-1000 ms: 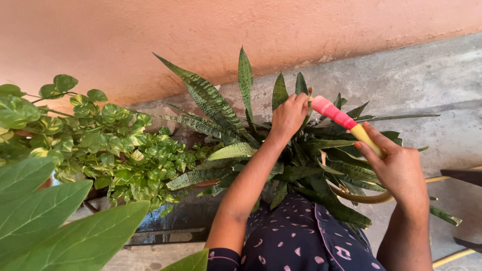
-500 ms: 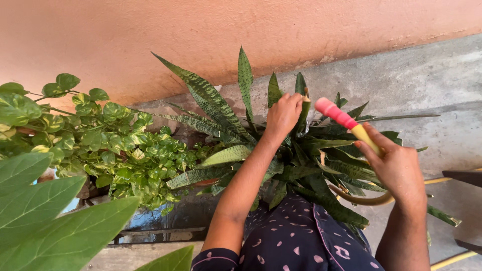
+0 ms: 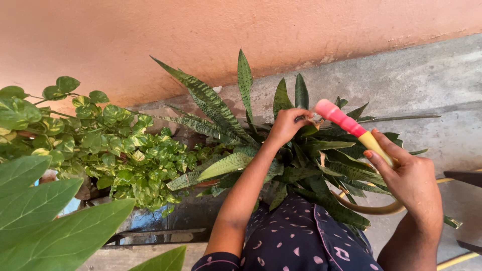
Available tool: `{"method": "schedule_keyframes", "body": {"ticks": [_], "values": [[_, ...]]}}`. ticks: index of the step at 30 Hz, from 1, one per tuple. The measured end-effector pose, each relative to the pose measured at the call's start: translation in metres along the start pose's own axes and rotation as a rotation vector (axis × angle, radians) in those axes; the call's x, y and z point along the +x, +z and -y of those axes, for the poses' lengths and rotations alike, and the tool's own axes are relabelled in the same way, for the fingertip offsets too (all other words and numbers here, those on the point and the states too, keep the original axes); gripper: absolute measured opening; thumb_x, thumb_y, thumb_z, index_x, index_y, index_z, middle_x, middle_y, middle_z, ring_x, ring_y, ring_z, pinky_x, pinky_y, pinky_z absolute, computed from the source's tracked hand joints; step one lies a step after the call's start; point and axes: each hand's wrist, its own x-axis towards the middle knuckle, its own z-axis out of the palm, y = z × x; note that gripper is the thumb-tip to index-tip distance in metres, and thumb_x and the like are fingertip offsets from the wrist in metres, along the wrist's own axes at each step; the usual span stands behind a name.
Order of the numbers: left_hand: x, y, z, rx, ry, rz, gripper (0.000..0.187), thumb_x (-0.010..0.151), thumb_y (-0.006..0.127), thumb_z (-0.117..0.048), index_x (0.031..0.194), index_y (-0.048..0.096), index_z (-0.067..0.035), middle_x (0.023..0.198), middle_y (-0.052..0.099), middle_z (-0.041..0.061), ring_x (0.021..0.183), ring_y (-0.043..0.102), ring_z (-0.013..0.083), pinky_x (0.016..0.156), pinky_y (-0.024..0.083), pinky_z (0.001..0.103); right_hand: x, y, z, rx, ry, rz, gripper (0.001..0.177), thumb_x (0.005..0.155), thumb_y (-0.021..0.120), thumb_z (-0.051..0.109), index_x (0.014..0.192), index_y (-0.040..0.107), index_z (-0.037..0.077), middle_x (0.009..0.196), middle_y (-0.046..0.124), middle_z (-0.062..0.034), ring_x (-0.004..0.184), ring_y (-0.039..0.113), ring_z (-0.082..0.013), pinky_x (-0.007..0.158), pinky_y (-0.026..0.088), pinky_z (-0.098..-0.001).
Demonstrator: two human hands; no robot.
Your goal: The person cleans the leaves of a snake plant by hand and holds a garden hose with a spray nozzle over the plant.
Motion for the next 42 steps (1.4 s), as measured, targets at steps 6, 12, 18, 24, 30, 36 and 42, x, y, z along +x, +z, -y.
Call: {"method": "schedule_keyframes", "body": {"ticks": [6,12,18,24,30,36,42], "values": [[-0.007,-0.007,-0.013,0.168,-0.028,0.104,0.021,0.091,0.074,-0.015,0.112,0.077,-0.012,0.114,0.075,0.006,0.101,0.075,0.0245,0.086,0.059,0.037,0.003,0.003,-0.001,-0.015,0.045,0.042,0.058,0.089,0.08,0.037,0.145,0.068,0.029,0.063,0.064,-0.0181,0.052,0.057,-0.0176,0.062,0.053,-0.0363],[-0.014,-0.007,-0.032,0.251,0.138,0.165,0.024,0.09,0.072,-0.025,0.113,0.077,-0.018,0.126,0.069,-0.003,0.111,0.071,0.0221,0.093,0.057,0.037,0.009,0.01,-0.008,-0.006,0.008,0.016,0.057,0.089,0.079,0.039,0.144,0.068,0.027,0.069,0.068,-0.0187,0.055,0.064,-0.0173,0.065,0.054,-0.0366],[-0.016,0.002,-0.025,0.266,0.147,0.198,0.026,0.093,0.071,-0.035,0.11,0.077,-0.016,0.114,0.075,0.0,0.104,0.071,0.0242,0.089,0.056,0.039,0.009,0.009,-0.013,-0.002,0.041,0.025,0.057,0.09,0.079,0.038,0.145,0.068,0.027,0.072,0.069,-0.0206,0.058,0.065,-0.02,0.067,0.054,-0.0375],[-0.019,0.005,-0.034,0.258,0.134,0.032,0.022,0.1,0.065,-0.032,0.107,0.076,-0.015,0.105,0.076,0.004,0.099,0.071,0.0247,0.085,0.056,0.041,0.01,0.011,-0.011,0.011,0.039,0.024,0.057,0.09,0.079,0.037,0.145,0.067,0.027,0.074,0.071,-0.0195,0.059,0.065,-0.0171,0.067,0.054,-0.0364],[-0.021,-0.001,-0.048,0.307,-0.206,0.033,0.028,0.097,0.062,-0.04,0.102,0.077,-0.016,0.079,0.073,0.007,0.068,0.071,0.0279,0.061,0.051,0.044,0.01,0.012,-0.01,0.031,0.036,0.028,0.058,0.09,0.079,0.037,0.145,0.067,0.027,0.073,0.07,-0.0178,0.059,0.063,-0.0166,0.067,0.054,-0.036],[-0.019,-0.007,-0.035,0.305,-0.351,0.003,0.037,0.092,0.066,-0.047,0.096,0.077,-0.012,0.07,0.069,0.013,0.067,0.069,0.0336,0.06,0.049,0.045,0.012,0.013,-0.006,-0.017,0.049,0.063,0.059,0.09,0.077,0.04,0.147,0.065,0.03,0.064,0.066,-0.0191,0.054,0.063,-0.0213,0.066,0.054,-0.0384],[-0.017,-0.006,-0.023,0.315,-0.397,-0.016,0.036,0.092,0.066,-0.045,0.093,0.075,-0.01,0.075,0.071,0.014,0.072,0.07,0.0351,0.063,0.051,0.047,0.012,0.015,-0.005,-0.046,0.051,0.093,0.06,0.091,0.076,0.042,0.149,0.063,0.032,0.062,0.064,-0.0204,0.053,0.064,-0.0235,0.066,0.054,-0.0392]]}}
